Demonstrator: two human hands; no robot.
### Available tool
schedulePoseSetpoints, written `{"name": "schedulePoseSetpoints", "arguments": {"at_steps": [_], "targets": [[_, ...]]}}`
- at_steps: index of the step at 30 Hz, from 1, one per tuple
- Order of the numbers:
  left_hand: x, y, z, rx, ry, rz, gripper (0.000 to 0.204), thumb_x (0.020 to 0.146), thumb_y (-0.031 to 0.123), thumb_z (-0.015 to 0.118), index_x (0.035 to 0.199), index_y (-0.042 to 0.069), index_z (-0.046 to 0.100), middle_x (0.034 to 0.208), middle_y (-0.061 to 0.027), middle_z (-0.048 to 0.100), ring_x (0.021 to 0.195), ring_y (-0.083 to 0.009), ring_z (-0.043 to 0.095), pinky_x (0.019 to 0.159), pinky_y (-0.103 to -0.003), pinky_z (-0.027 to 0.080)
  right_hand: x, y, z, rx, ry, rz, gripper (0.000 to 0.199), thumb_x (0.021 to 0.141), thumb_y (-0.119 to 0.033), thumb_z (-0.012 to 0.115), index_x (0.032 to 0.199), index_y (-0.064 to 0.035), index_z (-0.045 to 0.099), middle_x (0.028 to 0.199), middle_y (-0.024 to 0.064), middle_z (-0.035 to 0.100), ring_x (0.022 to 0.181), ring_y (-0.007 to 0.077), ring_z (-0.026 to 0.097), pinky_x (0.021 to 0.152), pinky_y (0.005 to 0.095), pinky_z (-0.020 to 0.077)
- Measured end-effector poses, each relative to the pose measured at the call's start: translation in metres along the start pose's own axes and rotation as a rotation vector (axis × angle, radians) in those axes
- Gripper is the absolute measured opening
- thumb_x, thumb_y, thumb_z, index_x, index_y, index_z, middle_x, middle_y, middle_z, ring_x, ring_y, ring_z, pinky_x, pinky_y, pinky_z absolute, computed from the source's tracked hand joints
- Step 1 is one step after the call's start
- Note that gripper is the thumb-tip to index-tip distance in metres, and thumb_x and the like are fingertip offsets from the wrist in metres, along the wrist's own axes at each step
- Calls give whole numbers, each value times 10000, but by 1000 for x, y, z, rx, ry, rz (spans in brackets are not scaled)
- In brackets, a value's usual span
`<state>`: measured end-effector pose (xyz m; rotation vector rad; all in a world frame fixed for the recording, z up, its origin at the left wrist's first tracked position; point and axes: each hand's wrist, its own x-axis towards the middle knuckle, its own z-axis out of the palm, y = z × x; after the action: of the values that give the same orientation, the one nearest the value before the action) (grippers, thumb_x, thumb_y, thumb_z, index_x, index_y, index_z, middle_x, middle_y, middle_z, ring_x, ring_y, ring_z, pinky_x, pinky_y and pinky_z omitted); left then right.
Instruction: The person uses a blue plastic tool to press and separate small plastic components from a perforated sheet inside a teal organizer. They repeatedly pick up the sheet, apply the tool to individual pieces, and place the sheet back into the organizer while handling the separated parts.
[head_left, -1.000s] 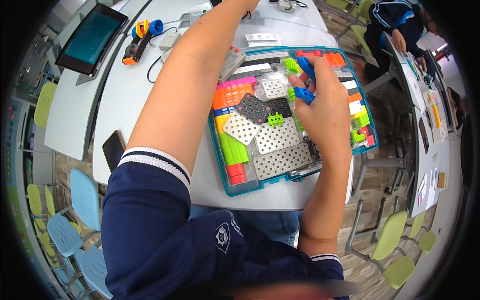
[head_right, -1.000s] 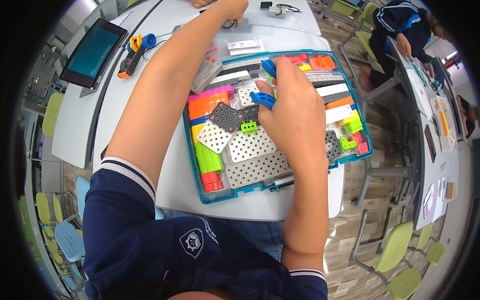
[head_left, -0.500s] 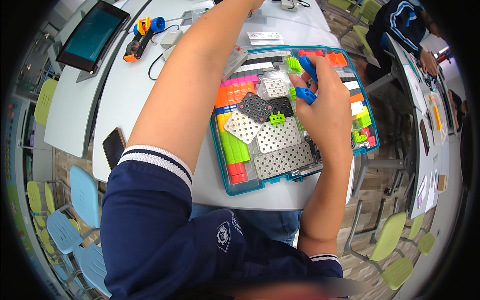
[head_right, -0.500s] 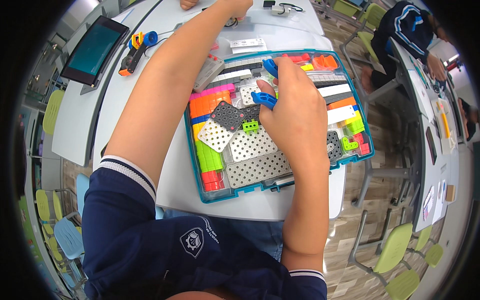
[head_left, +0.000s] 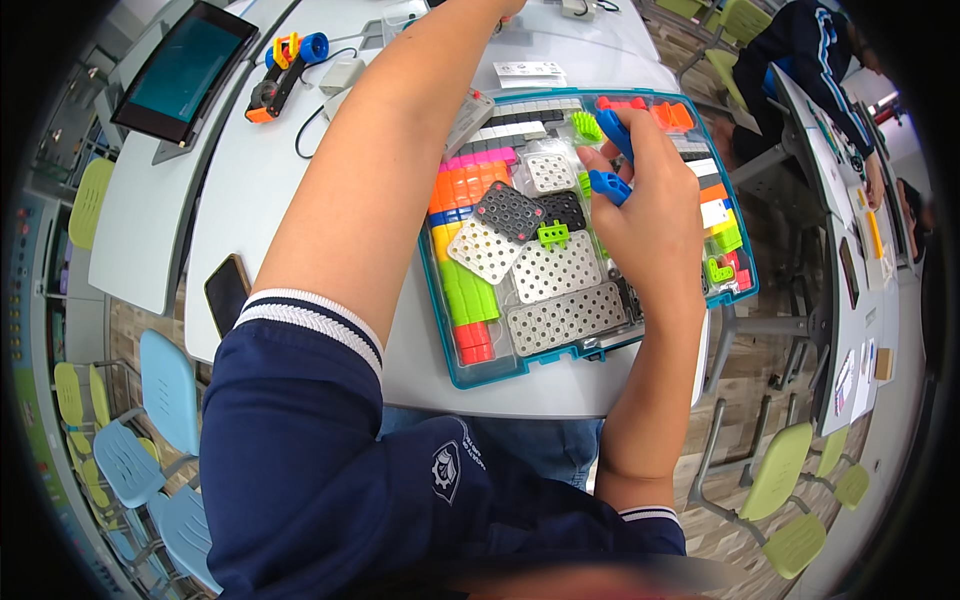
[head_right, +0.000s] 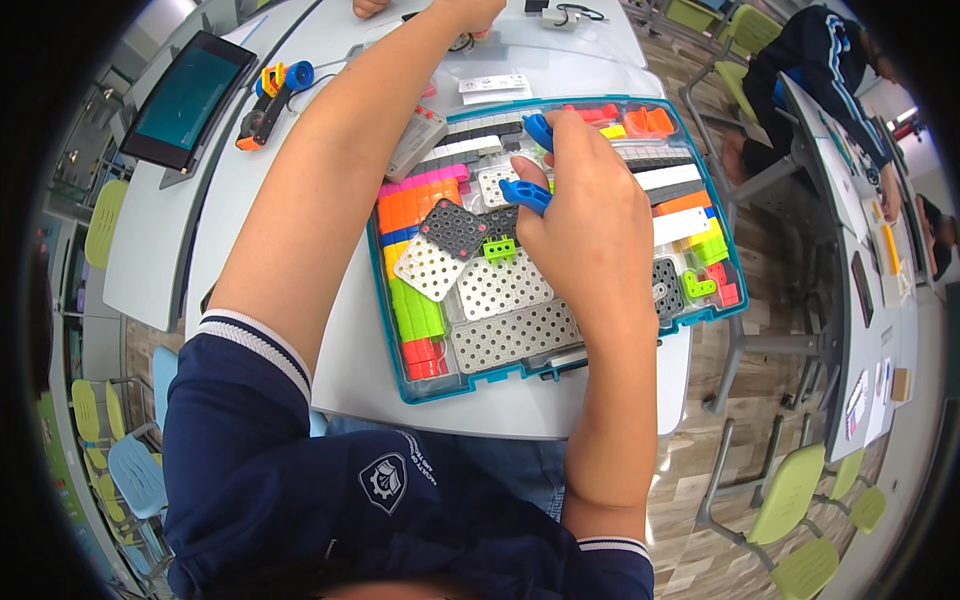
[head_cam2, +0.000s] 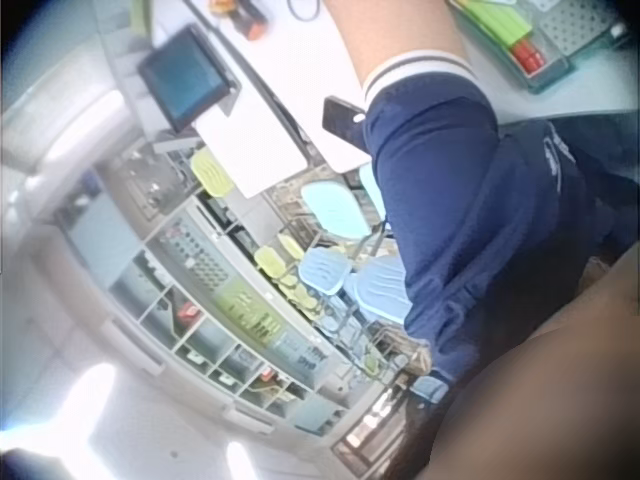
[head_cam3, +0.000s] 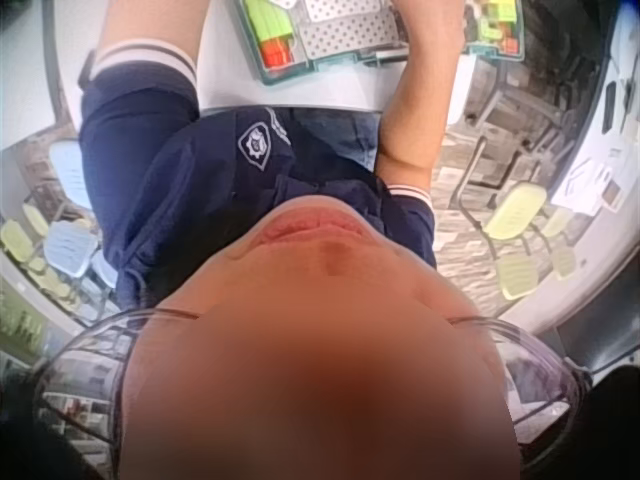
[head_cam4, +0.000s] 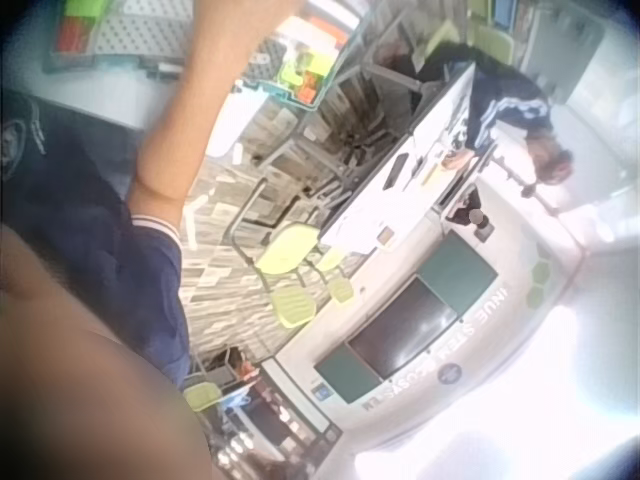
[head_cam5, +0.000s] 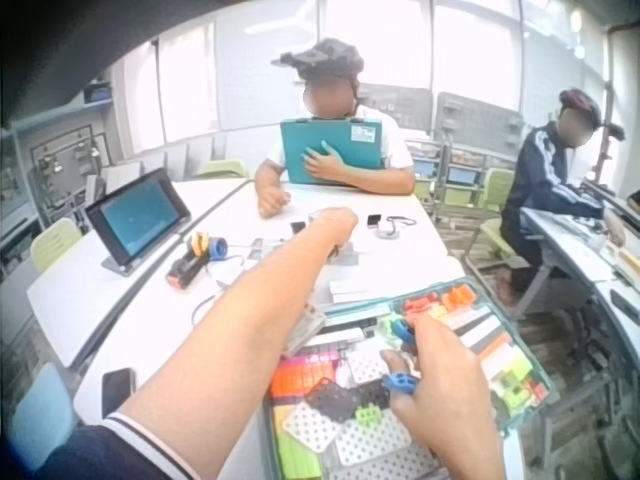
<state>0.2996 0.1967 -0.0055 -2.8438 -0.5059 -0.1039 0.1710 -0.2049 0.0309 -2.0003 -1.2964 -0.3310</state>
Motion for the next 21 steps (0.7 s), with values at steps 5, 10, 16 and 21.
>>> {"name": "schedulePoseSetpoints", "arguments": {"at_steps": [5,10,16,21], "targets": [[7,1,11,-43,105,-82,147,810,55,719,936,12,783,979,-195,768,945,-325,757,794,-445,606,0,-3,-2,25,-63,61,362,840,-78,756,1138,20,575,1050,215,687,986,424,665,794,494,534],[10,2,18,131,217,13,150,812,84,714,933,54,797,1013,-149,778,992,-289,752,811,-413,598,1,-4,-2,25,-62,51,364,828,-54,754,1141,20,582,1050,216,690,993,419,669,799,494,536],[13,0,25,114,321,24,172,802,120,730,947,64,803,1050,-139,777,1022,-282,742,839,-402,589,0,-4,-1,31,-56,44,358,827,-44,748,1142,20,589,1048,216,695,993,418,673,805,493,538],[15,0,18,175,176,46,181,802,120,723,954,63,803,1096,-146,768,1071,-285,731,881,-405,587,0,-4,-1,26,-49,38,343,839,-52,745,1137,20,592,1046,217,698,985,418,676,800,492,538]]}}
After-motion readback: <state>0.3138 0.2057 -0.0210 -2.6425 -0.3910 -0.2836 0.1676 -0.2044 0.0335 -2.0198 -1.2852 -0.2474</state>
